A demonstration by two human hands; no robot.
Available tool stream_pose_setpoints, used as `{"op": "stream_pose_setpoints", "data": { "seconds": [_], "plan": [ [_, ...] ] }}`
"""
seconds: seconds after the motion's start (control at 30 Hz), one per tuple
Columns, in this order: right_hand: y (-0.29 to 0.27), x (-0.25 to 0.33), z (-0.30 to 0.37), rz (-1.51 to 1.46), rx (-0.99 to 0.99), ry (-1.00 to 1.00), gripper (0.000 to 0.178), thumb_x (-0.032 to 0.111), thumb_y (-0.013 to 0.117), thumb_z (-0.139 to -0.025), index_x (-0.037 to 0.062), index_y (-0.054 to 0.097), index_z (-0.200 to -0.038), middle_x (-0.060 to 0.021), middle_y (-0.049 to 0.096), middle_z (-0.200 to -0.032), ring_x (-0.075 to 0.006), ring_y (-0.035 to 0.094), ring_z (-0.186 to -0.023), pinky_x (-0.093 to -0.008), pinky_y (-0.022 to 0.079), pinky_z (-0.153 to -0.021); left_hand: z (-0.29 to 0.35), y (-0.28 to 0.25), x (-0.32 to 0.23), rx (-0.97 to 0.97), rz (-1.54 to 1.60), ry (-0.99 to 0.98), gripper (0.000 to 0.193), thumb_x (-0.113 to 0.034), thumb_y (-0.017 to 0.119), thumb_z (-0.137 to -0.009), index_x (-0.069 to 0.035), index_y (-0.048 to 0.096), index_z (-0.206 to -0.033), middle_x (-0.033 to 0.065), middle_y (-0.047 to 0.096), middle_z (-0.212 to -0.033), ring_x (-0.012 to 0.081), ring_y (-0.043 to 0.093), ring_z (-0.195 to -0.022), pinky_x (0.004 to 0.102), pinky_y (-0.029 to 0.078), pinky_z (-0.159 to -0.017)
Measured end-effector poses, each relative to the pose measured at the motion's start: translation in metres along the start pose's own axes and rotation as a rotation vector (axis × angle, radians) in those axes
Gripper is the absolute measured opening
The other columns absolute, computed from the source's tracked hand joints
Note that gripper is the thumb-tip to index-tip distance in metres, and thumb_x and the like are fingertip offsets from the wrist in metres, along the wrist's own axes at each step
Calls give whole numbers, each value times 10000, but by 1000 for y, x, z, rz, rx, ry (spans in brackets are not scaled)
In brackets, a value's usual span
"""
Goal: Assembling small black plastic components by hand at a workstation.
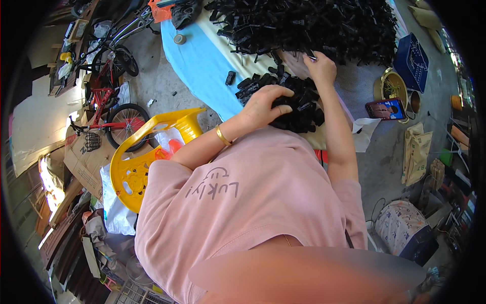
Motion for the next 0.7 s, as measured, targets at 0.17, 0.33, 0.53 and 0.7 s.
{"op": "stream_pose_setpoints", "data": {
  "seconds": [0.17, 0.33, 0.53, 0.7],
  "plan": [
    [-57, 21, 33, -259, 0, -84, 267, 267, 697, -679, 74, 670, -860, -85, 609, -638, -201, 585, -562, -306, 465, -561, -3, 5, 67, -12, 780, -421, 356, -142, 601, -833, 14, 513, -1141, 77, 542, -1109, 137, 531, -999, 267, 426, -866],
    [-100, 81, 68, -496, 153, -358, 204, 128, 707, -675, 71, 652, -863, -36, 546, -599, -114, 490, -483, -251, 395, -467, -29, -2, 39, 121, 945, -339, 485, -189, 653, -797, -10, 483, -1214, 94, 444, -1263, 163, 477, -1098, 295, 389, -924],
    [-121, 116, 90, -370, 199, -623, 250, 61, 712, -626, 69, 630, -862, -41, 480, -587, -159, 465, -487, -278, 383, -452, -29, -9, -3, 424, 349, -20, 640, -151, 759, -666, -23, 478, -1228, 80, 518, -1208, 175, 478, -1112, 288, 352, -962],
    [-123, 129, 99, -382, 236, -702, 260, 55, 688, -668, 55, 605, -915, -40, 518, -641, -136, 487, -520, -264, 401, -485, -21, -6, -4, 380, 390, -142, 554, -53, 731, -683, -10, 485, -1178, 61, 587, -1019, 152, 550, -986, 281, 425, -878]
  ]
}}
Point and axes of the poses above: each hand's wrist, its own z-axis away from the middle knuckle, its own y-axis out of the palm, x = y × z, the point moved 9 cm from there along -z, towards the middle knuckle
